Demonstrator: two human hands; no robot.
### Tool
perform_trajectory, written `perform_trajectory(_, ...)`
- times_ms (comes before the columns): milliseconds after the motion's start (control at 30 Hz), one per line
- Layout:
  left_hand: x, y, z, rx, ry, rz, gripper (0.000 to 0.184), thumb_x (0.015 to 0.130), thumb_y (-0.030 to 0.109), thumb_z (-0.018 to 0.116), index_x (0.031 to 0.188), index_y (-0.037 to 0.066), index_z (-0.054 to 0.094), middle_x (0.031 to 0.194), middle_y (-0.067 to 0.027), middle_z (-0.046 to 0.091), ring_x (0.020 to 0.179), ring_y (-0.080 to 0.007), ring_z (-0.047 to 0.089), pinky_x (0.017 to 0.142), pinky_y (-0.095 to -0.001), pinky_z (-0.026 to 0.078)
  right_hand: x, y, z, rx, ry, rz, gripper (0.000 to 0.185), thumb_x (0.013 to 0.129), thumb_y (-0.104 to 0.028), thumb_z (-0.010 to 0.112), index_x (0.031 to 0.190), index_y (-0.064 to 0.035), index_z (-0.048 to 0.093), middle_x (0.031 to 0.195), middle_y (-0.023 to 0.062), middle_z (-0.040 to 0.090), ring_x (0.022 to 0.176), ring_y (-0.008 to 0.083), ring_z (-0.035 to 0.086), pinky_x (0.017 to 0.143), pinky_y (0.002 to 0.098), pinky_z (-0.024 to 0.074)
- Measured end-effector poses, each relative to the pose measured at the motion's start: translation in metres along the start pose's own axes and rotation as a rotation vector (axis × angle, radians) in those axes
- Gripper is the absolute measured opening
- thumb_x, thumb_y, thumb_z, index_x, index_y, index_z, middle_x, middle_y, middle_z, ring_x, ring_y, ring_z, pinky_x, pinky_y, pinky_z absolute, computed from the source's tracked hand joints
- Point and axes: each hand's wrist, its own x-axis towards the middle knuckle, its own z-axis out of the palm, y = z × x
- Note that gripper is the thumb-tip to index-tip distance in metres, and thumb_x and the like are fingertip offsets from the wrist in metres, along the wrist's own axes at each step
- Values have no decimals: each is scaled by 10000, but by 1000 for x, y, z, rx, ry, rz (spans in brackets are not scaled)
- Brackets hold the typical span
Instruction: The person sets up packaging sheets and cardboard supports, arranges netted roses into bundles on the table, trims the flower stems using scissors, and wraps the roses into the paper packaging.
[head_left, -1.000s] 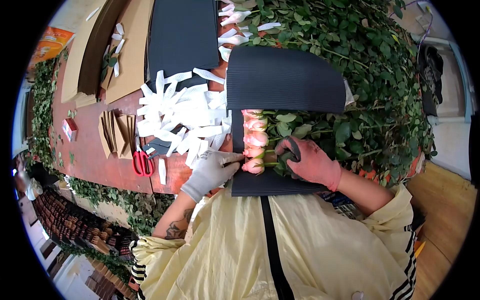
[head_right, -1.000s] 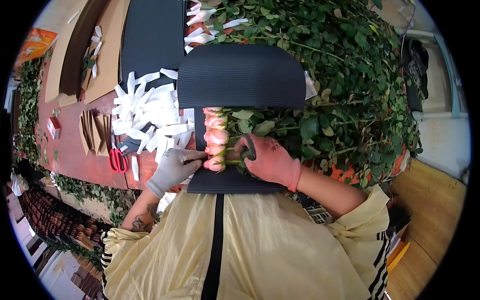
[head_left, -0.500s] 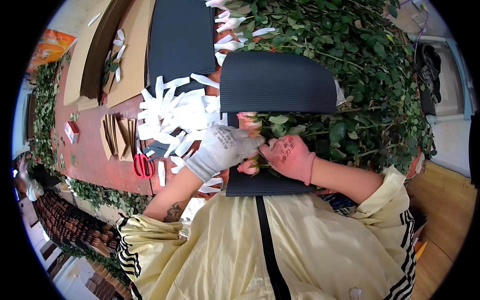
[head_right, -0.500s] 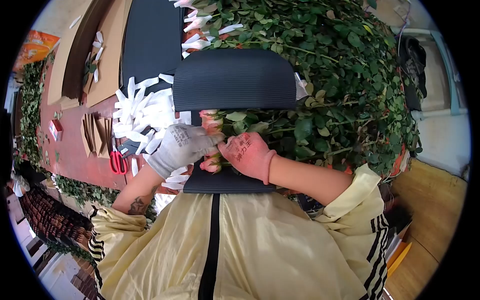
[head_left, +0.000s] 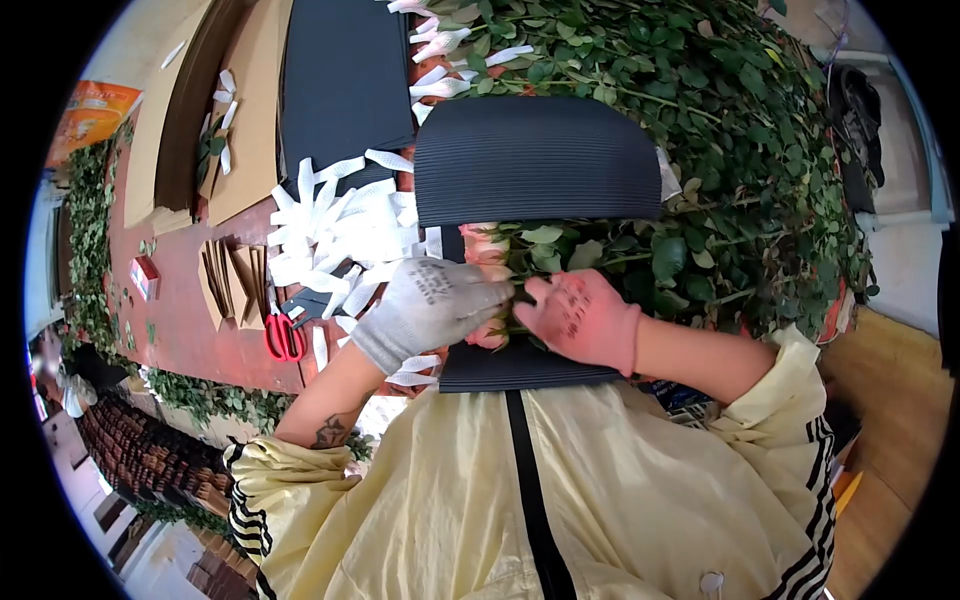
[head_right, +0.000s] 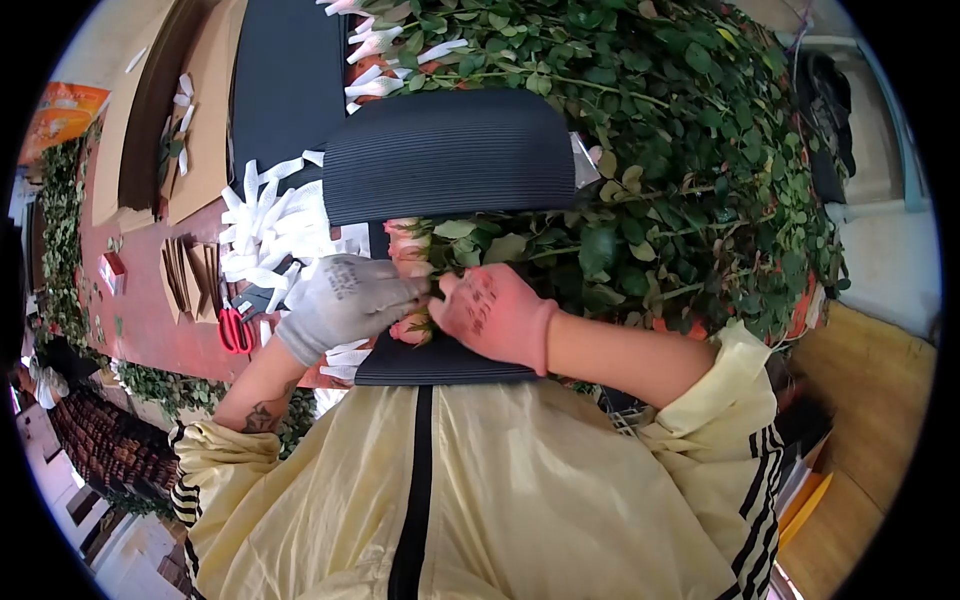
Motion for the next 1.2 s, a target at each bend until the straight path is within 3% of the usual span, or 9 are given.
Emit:
perform_trajectory(233, -4, -19, 22, 41, -140, 102, 291, 708, 225, 652, 999, 222, 662, 702, -7, 591, 619, -202, 608, 535, -355, 482, 13, -6, 4, 86, -69, 13, 299, 781, -356, 603, 873, -74, 565, 821, 72, 599, 789, 246, 620, 675, 383, 467)
perform_trajectory(700, 5, -4, 9, 200, -533, -103, 173, 832, 245, 507, 953, 257, 629, 792, -29, 640, 706, -222, 648, 587, -400, 490, 15, -4, 19, 37, 67, -97, 147, 773, -213, 544, 771, -68, 563, 751, 71, 603, 695, 240, 621, 608, 362, 480)
perform_trajectory(767, -17, -7, 10, -16, -120, -34, 222, 819, 246, 548, 1019, 210, 637, 809, -35, 648, 714, -234, 649, 599, -406, 482, 1, -4, 8, 22, 126, -101, 129, 793, -214, 510, 785, -88, 536, 705, 43, 552, 711, 219, 582, 636, 350, 455)
perform_trajectory(867, -44, -9, -20, -251, 156, -281, 243, 817, 214, 603, 1037, 127, 656, 772, -66, 644, 683, -237, 637, 612, -352, 488, -48, 9, -48, 101, 339, 38, 477, 713, -290, 687, 1138, -106, 572, 1159, 62, 575, 1057, 190, 564, 904, 327, 421)
perform_trajectory(967, -52, -18, -57, -518, 442, -688, 203, 863, 170, 562, 983, 41, 664, 705, -92, 624, 625, -206, 604, 617, -309, 478, -36, 70, -94, 235, 832, 661, 384, 821, -198, 603, 1165, -38, 546, 950, 140, 644, 949, 306, 608, 897, 397, 435)
perform_trajectory(1033, -20, -26, -80, -320, 535, -660, 373, 892, 342, 500, 970, 8, 648, 772, -129, 649, 741, -259, 627, 690, -350, 479, -15, 131, -82, 137, 549, 855, 343, 907, -282, 484, 1198, -108, 540, 1130, 158, 603, 1042, 324, 571, 907, 388, 423)
perform_trajectory(1100, 8, -30, -93, -318, 278, -689, 387, 927, 315, 485, 1046, -27, 620, 806, -82, 627, 749, -123, 569, 722, -270, 470, 4, 149, -84, 591, 418, 949, 335, 900, -219, 503, 1208, -95, 541, 1155, 134, 595, 1058, 266, 570, 907, 350, 432)
perform_trajectory(1167, 23, -25, -93, -303, 220, -747, 448, 915, 375, 499, 1114, -16, 587, 902, -133, 638, 874, -196, 595, 819, -308, 462, 6, 164, -84, 1445, 727, 541, 368, 892, -140, 508, 1252, -66, 512, 1166, 87, 583, 1054, 201, 568, 900, 305, 439)
perform_trajectory(1200, 23, -33, -85, -335, 204, -687, 590, 885, 441, 534, 1249, -22, 487, 1071, -186, 609, 985, -261, 593, 885, -354, 445, 0, 140, -102, 1369, 962, 447, 395, 917, -122, 497, 1288, 10, 468, 1230, 89, 534, 1119, 169, 514, 963, 273, 384)
